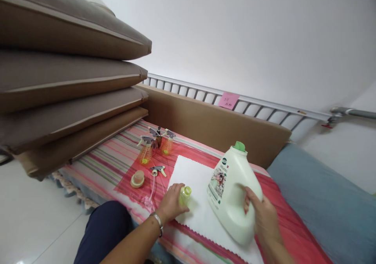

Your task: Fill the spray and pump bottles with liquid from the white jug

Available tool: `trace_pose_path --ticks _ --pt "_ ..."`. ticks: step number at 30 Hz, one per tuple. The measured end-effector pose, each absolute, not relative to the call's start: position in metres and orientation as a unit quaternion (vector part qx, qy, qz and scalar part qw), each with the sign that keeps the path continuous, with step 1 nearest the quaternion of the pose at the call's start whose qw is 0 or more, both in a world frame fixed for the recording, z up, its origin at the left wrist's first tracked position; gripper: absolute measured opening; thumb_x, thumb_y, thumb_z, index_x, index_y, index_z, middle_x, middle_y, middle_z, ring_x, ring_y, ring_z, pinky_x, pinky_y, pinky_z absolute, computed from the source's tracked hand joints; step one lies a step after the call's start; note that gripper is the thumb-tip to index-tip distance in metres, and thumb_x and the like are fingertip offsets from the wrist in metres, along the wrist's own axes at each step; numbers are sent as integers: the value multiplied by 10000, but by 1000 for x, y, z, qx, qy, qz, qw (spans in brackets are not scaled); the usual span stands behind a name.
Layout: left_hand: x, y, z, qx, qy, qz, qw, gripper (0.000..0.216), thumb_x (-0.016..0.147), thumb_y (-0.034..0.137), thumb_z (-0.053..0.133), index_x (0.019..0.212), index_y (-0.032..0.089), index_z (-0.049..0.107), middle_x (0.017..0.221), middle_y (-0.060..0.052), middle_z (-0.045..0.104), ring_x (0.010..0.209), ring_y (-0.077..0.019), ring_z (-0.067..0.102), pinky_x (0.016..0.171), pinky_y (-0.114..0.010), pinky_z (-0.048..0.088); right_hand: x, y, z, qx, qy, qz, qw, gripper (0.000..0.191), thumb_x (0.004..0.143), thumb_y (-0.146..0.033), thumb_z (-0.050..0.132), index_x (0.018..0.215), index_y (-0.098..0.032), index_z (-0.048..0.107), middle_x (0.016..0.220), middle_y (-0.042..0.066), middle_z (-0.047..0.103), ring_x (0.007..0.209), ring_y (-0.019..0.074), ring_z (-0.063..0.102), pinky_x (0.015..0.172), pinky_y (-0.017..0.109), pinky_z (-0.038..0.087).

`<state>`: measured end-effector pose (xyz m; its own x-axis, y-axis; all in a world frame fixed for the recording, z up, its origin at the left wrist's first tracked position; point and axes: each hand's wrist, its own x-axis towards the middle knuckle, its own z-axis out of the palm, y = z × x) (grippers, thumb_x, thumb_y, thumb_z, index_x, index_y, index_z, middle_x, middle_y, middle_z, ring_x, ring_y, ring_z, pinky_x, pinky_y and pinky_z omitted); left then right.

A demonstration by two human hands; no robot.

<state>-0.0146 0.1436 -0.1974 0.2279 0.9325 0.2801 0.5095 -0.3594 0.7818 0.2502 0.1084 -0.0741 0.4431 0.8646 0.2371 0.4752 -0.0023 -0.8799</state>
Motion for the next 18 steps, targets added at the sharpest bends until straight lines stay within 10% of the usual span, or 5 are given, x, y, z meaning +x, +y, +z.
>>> trace_pose_path --ticks 18 --pt "-18 140 -204 725 483 379 314 933 493 274 856 1303 224 395 1288 -110 488 1209 -284 439 1055 -448 350 216 150 -127 -750 -444 135 472 415 771 -633 462 686 -228 488 681 70 644 701 299 644 600 357 511"
